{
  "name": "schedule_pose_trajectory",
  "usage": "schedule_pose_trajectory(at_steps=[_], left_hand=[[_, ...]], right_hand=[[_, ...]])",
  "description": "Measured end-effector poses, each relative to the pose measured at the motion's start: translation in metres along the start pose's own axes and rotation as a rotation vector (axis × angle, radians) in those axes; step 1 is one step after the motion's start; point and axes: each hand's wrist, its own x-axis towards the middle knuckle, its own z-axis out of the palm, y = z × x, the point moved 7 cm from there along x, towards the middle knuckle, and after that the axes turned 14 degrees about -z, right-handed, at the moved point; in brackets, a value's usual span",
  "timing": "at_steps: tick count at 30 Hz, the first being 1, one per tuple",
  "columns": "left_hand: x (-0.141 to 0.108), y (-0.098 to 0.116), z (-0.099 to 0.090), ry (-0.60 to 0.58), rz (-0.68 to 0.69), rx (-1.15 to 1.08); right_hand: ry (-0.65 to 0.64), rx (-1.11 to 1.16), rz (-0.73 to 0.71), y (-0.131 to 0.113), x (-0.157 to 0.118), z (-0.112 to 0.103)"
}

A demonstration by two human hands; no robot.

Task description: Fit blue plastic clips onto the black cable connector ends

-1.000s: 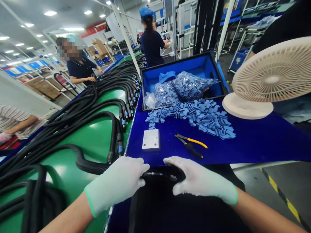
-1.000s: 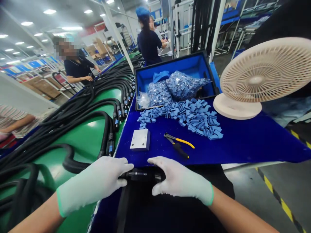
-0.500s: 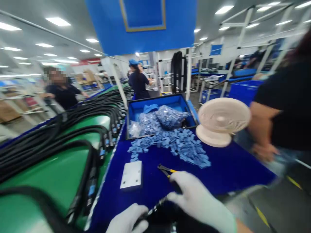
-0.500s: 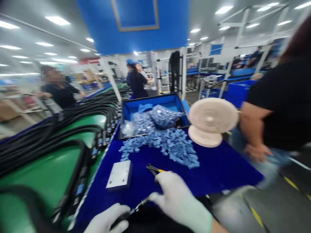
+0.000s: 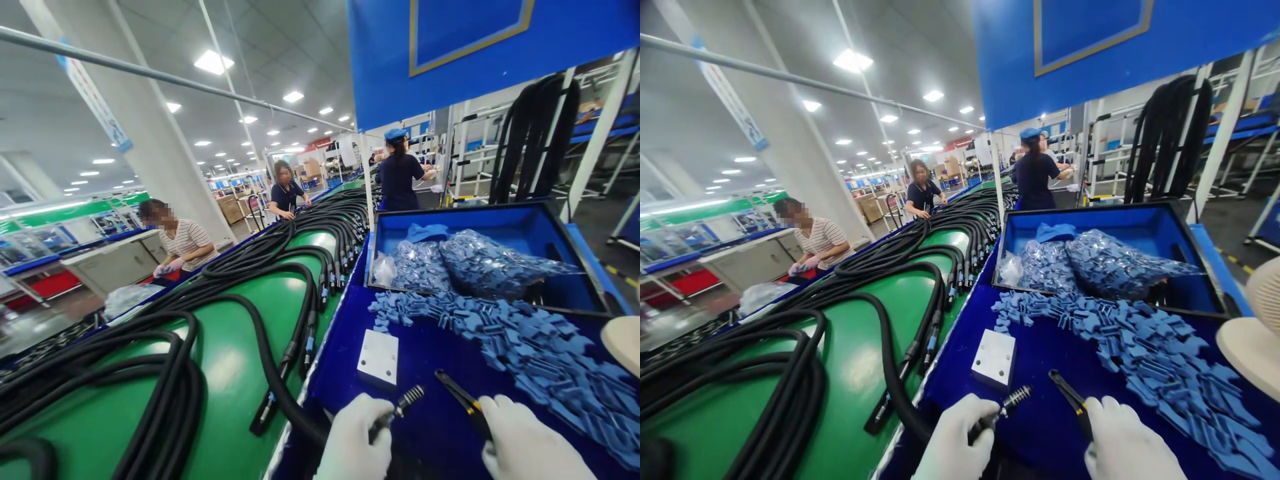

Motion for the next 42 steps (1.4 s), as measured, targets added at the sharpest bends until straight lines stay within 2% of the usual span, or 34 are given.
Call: schedule_pose_trajectory(at_steps=[2,4,7,9,12,15,19,24,29,33,35,38,42], left_hand=[[0.0,0.001,-0.012,0.012,-0.057,-0.091],[0.002,0.002,-0.025,0.032,-0.114,-0.198],[0.011,0.002,-0.04,0.064,-0.135,-0.336],[0.022,0.0,-0.044,0.064,-0.151,-0.402],[0.035,0.001,-0.045,0.031,-0.191,-0.44],[0.038,0.013,-0.049,-0.01,-0.198,-0.389],[0.036,0.028,-0.055,-0.031,-0.184,-0.33],[0.042,0.025,-0.049,-0.039,-0.185,-0.321],[0.037,0.03,-0.044,0.076,0.001,-0.193],[0.03,0.034,-0.042,0.113,0.11,-0.125],[0.034,0.034,-0.041,0.056,0.083,-0.112],[0.051,0.041,-0.039,-0.118,0.009,-0.154],[0.069,0.073,-0.029,-0.361,0.142,-0.17]], right_hand=[[-0.043,0.132,0.124,0.007,0.015,-0.008],[-0.092,0.408,0.257,0.011,0.025,-0.013],[-0.101,0.83,0.341,-0.001,0.036,-0.022],[-0.092,0.929,0.238,-0.023,0.046,-0.033],[-0.106,0.99,-0.082,-0.075,0.063,-0.056],[-0.065,1.054,-0.318,-0.117,0.076,-0.085],[0.001,1.011,-0.491,-0.141,0.087,-0.109],[0.042,0.953,-0.538,-0.141,0.089,-0.114],[0.045,0.926,-0.52,-0.138,0.085,-0.115],[0.004,0.9,-0.419,-0.129,0.078,-0.102],[-0.016,0.867,-0.365,-0.123,0.073,-0.09],[-0.049,0.816,-0.313,-0.117,0.066,-0.075],[-0.066,0.865,-0.175,-0.111,0.064,-0.069]])
